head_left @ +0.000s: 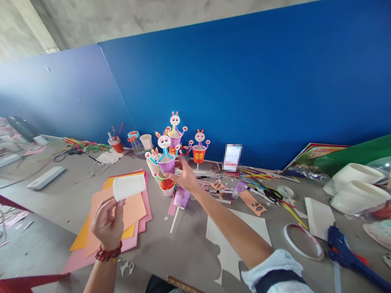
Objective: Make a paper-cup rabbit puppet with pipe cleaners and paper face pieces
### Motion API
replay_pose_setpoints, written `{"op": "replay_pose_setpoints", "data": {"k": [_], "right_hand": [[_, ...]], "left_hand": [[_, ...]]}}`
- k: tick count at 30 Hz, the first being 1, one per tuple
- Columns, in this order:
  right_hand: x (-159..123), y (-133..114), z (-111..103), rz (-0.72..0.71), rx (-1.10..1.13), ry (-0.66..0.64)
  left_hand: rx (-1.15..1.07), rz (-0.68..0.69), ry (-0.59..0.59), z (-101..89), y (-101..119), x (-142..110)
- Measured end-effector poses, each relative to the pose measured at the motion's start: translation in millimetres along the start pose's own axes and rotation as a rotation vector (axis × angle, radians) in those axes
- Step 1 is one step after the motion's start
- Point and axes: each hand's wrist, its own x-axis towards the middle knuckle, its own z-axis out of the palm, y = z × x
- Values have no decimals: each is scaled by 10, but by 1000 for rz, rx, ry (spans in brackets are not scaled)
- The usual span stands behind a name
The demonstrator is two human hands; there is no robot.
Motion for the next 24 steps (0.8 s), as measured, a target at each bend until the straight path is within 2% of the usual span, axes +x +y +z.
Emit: {"op": "replay_pose_setpoints", "data": {"k": [2, 4, 5, 7, 10, 11, 13, 15, 16, 18, 19, 21, 22, 24], "right_hand": [[-77, -77, -94, 13, 18, 22], [-207, -176, -236, 52, 23, 63], [-295, -234, -326, 80, 28, 57], [-521, -363, -536, 140, 60, 14], [-960, -552, -873, 169, 205, -269], [-1119, -598, -968, 174, 238, -352], [-1428, -647, -1108, 225, 228, -392], [-1695, -624, -1171, 318, 193, -348], [-1806, -589, -1180, 361, 205, -290], [-1980, -500, -1175, 428, 295, -158], [-2046, -458, -1170, 438, 336, -93], [-2148, -400, -1176, 429, 336, -8], [-2187, -386, -1190, 415, 295, 14], [-2248, -380, -1243, 397, 156, 30]], "left_hand": [[-33, 42, 37, -33, 119, -37], [-35, 134, -25, -47, 279, -64], [-37, 193, -99, -40, 370, -74], [-92, 309, -370, 16, 561, -94], [-245, 341, -738, 214, 808, -159], [-287, 350, -837, 304, 870, -201], [-362, 317, -945, 505, 968, -317], [-426, 214, -1010, 710, 1054, -469], [-454, 120, -1016, 807, 1102, -552], [-514, -161, -1019, 974, 1212, -710], [-562, -322, -1063, 1042, 1271, -779], [-669, -593, -1248, 1142, 1385, -880], [-712, -683, -1338, 1177, 1432, -912], [-751, -763, -1429, 1232, 1496, -947]]}}
